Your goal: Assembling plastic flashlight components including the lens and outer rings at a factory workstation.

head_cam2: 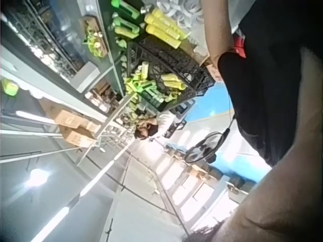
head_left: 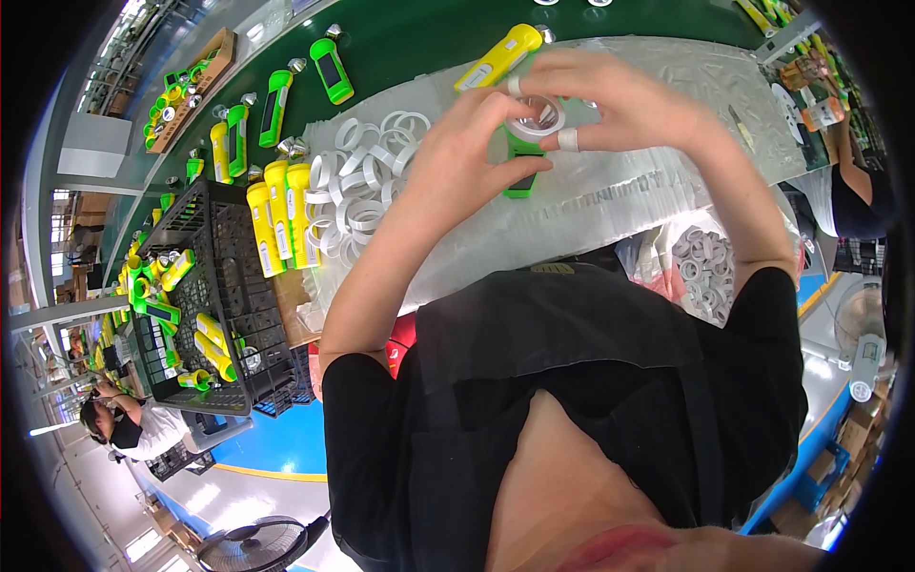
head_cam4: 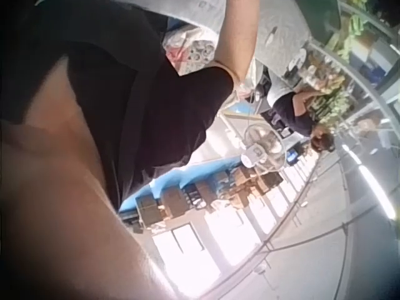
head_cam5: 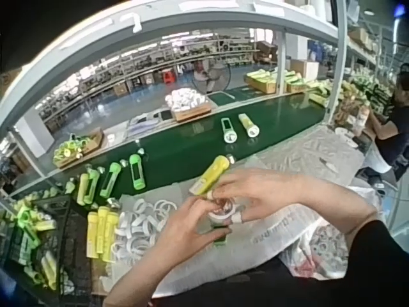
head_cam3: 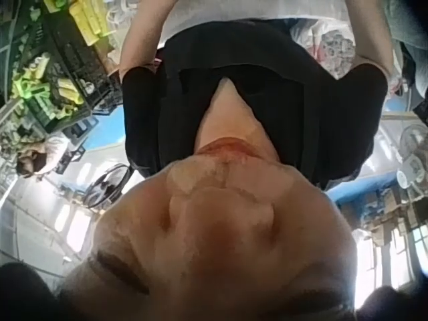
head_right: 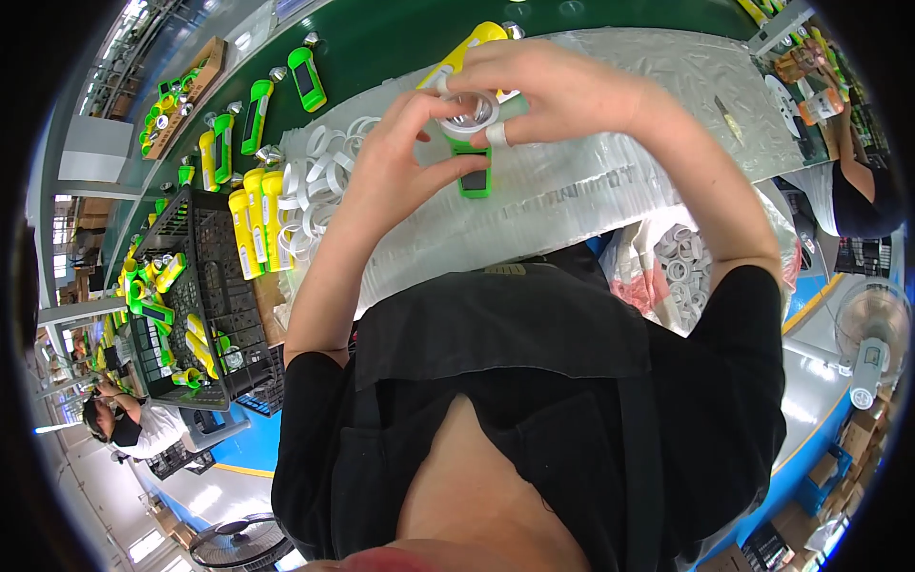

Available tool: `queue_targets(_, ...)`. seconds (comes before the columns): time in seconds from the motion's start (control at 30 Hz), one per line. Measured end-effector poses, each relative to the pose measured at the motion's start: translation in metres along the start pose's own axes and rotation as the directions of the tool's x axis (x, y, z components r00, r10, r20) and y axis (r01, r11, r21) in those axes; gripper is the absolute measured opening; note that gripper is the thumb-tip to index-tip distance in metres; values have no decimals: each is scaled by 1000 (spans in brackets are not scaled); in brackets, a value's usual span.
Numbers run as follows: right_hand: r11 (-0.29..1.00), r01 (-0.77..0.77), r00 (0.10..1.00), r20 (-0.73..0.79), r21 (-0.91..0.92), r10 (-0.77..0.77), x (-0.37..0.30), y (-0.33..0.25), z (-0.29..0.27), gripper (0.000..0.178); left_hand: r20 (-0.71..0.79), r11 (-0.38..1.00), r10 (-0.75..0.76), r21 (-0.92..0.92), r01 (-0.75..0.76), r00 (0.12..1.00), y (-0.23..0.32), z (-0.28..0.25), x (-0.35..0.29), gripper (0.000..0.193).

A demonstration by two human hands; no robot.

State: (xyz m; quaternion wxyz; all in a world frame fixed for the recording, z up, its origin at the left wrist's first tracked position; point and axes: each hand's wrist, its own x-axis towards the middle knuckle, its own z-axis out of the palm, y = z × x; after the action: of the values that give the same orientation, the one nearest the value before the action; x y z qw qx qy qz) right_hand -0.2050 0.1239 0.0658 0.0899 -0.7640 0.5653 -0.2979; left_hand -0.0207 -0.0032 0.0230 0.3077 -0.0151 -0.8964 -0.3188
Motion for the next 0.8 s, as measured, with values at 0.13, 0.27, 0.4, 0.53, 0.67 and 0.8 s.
queue_targets(0.13, 995, -67, 954, 287, -78, 87, 22, -14, -18, 36, -25, 984, -113, -138, 108, 993, -2, 17, -2, 38)
queue_targets(0.27, 978, -129, 922, 344, -164, 179, 29, -15, -18, 35, -71, 992, -62, -110, 54, 996, -4, 19, -4, 39)
queue_targets(0.4, 967, -197, 906, 346, -164, 243, 30, -19, -16, 33, -71, 995, -59, -81, 53, 996, -7, 21, -2, 42)
queue_targets(0.53, 954, -275, 927, 229, -118, 296, 30, -26, -11, 31, -119, 1000, -8, -19, 6, 993, -10, 26, -6, 42)
queue_targets(0.67, 862, -392, 894, 90, -321, 440, 26, -23, -4, 36, -139, 1000, -23, 15, 26, 990, -8, 33, -1, 41)
queue_targets(0.8, 630, -553, 733, 40, -546, 679, 46, -53, -5, 35, -172, 999, -13, 31, 19, 985, -9, 34, 1, 39)
